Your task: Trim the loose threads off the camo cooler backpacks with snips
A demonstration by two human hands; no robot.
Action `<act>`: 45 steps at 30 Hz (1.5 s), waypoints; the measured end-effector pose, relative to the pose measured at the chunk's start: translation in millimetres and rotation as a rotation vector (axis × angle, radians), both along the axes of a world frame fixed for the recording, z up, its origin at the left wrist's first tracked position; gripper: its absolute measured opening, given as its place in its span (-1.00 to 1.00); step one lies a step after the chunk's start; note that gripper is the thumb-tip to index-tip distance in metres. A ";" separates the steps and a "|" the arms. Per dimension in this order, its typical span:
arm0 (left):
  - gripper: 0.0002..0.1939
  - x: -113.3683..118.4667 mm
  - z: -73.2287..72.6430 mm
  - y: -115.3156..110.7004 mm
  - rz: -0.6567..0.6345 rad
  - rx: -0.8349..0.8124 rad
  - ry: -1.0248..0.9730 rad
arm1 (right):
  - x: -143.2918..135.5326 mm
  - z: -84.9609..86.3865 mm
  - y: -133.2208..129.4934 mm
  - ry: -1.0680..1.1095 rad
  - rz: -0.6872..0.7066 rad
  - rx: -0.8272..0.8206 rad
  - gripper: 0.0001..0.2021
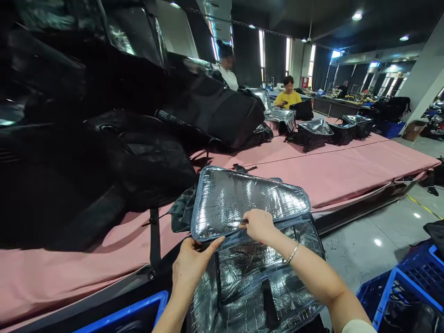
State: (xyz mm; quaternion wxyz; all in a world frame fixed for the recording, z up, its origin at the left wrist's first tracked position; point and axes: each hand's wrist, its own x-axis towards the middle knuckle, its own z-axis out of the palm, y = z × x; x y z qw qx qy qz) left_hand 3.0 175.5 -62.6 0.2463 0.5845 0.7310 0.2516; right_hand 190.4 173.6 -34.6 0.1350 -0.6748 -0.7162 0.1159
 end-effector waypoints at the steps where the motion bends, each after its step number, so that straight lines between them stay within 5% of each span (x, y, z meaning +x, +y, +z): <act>1: -0.40 2.6 5.8 0.9 0.005 -0.015 0.029 | 1.5 4.0 -2.1 -0.001 -0.005 0.008 -0.86; 10: -0.41 23.6 48.5 13.4 -0.044 0.010 0.032 | 24.0 35.5 -8.9 0.019 -0.004 0.100 -0.84; 14: -0.43 23.4 57.3 21.6 -0.053 -0.011 0.034 | 41.9 39.6 -8.8 0.005 0.057 0.388 -0.68; 18: -0.42 17.5 66.4 28.0 -0.058 0.011 0.028 | 57.1 41.2 -8.1 -0.151 0.283 0.713 -0.89; 24: -0.40 11.8 70.1 39.3 -0.051 0.001 0.061 | 54.4 49.2 4.7 -0.333 0.454 0.898 -0.85; 45: -0.46 7.5 68.2 63.2 -0.066 -0.047 0.050 | 36.0 65.8 47.8 -0.447 0.676 0.634 -0.80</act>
